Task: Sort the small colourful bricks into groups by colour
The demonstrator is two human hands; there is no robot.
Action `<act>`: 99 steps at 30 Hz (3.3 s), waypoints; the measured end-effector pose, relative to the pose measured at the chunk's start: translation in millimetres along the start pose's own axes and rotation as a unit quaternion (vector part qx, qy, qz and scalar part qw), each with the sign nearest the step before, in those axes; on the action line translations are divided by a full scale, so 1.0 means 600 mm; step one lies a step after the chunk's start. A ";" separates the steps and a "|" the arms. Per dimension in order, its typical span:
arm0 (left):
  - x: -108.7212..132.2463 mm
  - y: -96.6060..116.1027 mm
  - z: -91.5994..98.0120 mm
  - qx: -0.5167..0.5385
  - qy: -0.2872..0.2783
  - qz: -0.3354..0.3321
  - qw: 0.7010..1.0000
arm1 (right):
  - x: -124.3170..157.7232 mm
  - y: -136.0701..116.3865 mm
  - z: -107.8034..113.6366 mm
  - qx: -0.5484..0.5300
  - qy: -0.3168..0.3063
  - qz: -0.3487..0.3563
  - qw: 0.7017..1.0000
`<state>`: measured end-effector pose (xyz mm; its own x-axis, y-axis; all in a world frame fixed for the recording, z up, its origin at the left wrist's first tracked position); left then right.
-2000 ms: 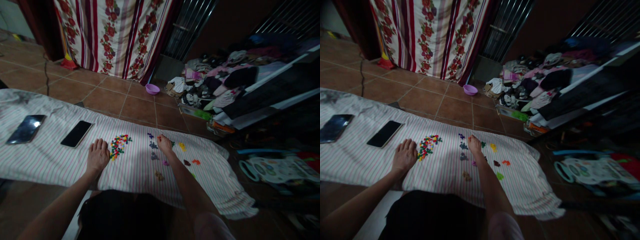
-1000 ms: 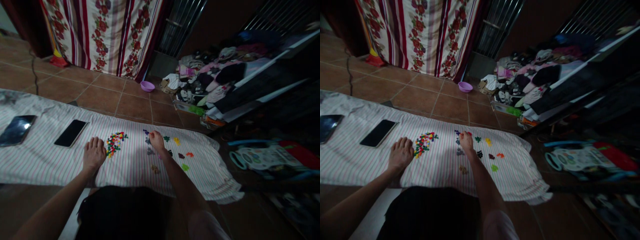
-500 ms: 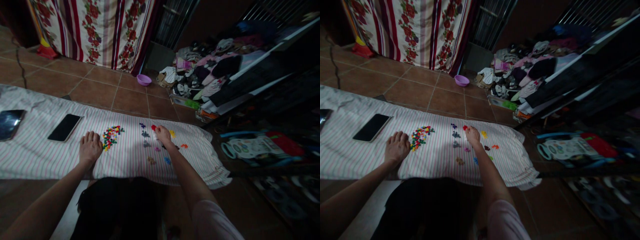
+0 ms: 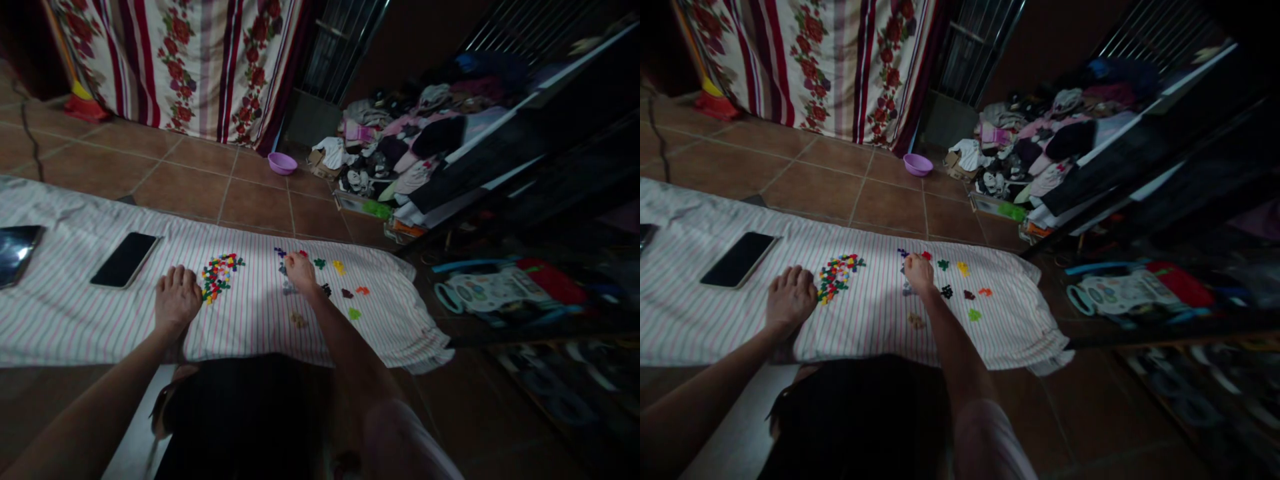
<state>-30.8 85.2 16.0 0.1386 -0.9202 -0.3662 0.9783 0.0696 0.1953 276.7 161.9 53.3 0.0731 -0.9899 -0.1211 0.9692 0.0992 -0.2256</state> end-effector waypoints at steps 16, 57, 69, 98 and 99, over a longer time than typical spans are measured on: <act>-0.001 -0.003 -0.005 0.014 -0.006 0.011 1.000 | 0.074 -0.179 -0.123 -0.145 0.037 0.150 0.977; -0.003 -0.003 -0.008 0.028 -0.014 0.018 0.999 | 0.043 -0.219 -0.141 -0.192 0.011 0.160 0.968; -0.003 -0.005 -0.012 0.020 -0.009 0.021 1.000 | 0.081 -0.209 -0.146 -0.258 0.055 0.230 0.937; 0.000 -0.005 -0.011 -0.007 0.002 0.006 1.000 | 0.127 0.035 -0.001 -0.226 0.215 0.031 0.950; 0.000 -0.005 -0.011 -0.006 0.002 0.006 1.000 | 0.133 0.063 0.010 -0.217 0.238 0.011 0.947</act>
<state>-32.8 87.6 9.7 0.1511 -0.9176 -0.3677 0.9783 0.0856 0.1884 320.6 86.1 40.6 -0.1220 -0.8402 -0.5284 0.7735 0.2531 -0.5811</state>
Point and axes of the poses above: each hand's wrist, its own x-axis away from the middle knuckle, its own z-axis out of the back of the hand, y = z × x, the point moved 5 cm from there along -x, towards the middle knuckle, and after that the axes turned 7 degrees about z, right-handed, at the moved point
